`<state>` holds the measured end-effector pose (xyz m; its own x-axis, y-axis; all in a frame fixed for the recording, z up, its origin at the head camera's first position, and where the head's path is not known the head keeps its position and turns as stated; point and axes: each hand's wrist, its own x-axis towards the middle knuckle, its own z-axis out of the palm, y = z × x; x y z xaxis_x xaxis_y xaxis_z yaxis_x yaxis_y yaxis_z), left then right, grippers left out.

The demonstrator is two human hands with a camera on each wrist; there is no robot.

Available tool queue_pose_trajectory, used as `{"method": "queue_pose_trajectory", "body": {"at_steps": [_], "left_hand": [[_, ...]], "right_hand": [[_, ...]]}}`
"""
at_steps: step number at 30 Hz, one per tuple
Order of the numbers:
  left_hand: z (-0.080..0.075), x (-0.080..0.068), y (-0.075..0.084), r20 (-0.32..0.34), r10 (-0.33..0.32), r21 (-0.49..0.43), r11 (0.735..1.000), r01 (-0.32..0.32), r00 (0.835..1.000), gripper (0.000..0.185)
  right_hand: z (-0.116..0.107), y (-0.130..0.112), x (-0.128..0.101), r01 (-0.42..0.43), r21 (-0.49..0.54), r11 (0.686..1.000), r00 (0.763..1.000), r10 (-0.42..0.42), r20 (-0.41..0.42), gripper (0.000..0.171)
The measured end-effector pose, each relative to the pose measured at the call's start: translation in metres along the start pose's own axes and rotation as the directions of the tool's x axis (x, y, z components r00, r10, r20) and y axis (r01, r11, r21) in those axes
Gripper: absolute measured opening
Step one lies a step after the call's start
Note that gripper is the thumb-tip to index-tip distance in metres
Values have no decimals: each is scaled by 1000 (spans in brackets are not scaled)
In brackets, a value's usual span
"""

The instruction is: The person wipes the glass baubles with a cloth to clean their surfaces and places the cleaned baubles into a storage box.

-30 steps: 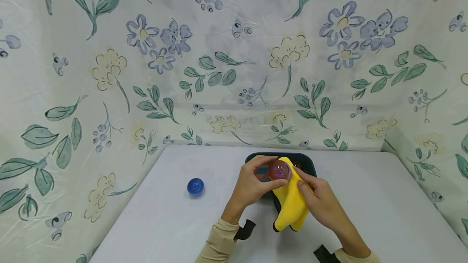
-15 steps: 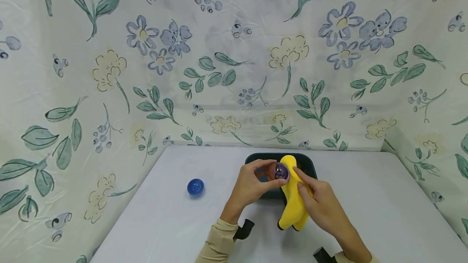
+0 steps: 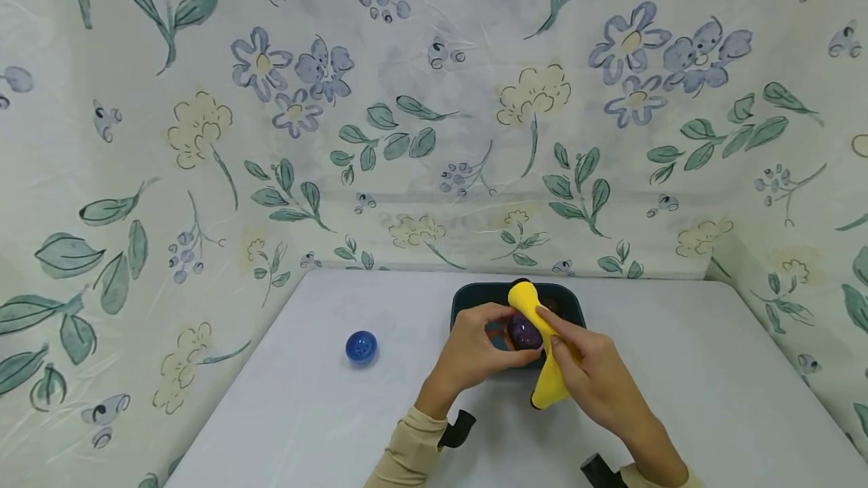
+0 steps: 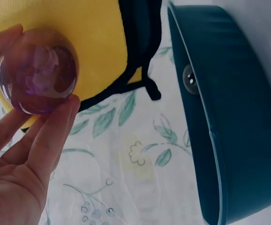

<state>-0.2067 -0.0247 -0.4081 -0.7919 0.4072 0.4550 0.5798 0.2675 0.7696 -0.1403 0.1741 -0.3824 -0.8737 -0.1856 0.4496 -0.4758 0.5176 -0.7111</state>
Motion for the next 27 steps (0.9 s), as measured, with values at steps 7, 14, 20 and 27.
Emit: {"method": "queue_pose_trajectory", "body": {"at_steps": [7, 14, 20, 27], "left_hand": [[4, -1, 3, 44, 39, -37, 999, -37, 998, 48], [5, -3, 9, 68, 57, -68, 996, -52, 996, 49], [3, -4, 12, 59, 82, -69, 995, -78, 995, 49], [-2, -3, 11, 1, 104, -75, 992, -104, 995, 49]], "right_hand": [[-3, 7, 2, 2, 14, 1000, 1000, -3, 12, 40], [-8, 18, 4, -34, 56, 998, 998, 31, 48, 39], [-10, 23, 6, -83, 128, 988, 994, 73, 86, 38], [-10, 25, 8, -152, 177, 972, 983, 130, 132, 39]]}}
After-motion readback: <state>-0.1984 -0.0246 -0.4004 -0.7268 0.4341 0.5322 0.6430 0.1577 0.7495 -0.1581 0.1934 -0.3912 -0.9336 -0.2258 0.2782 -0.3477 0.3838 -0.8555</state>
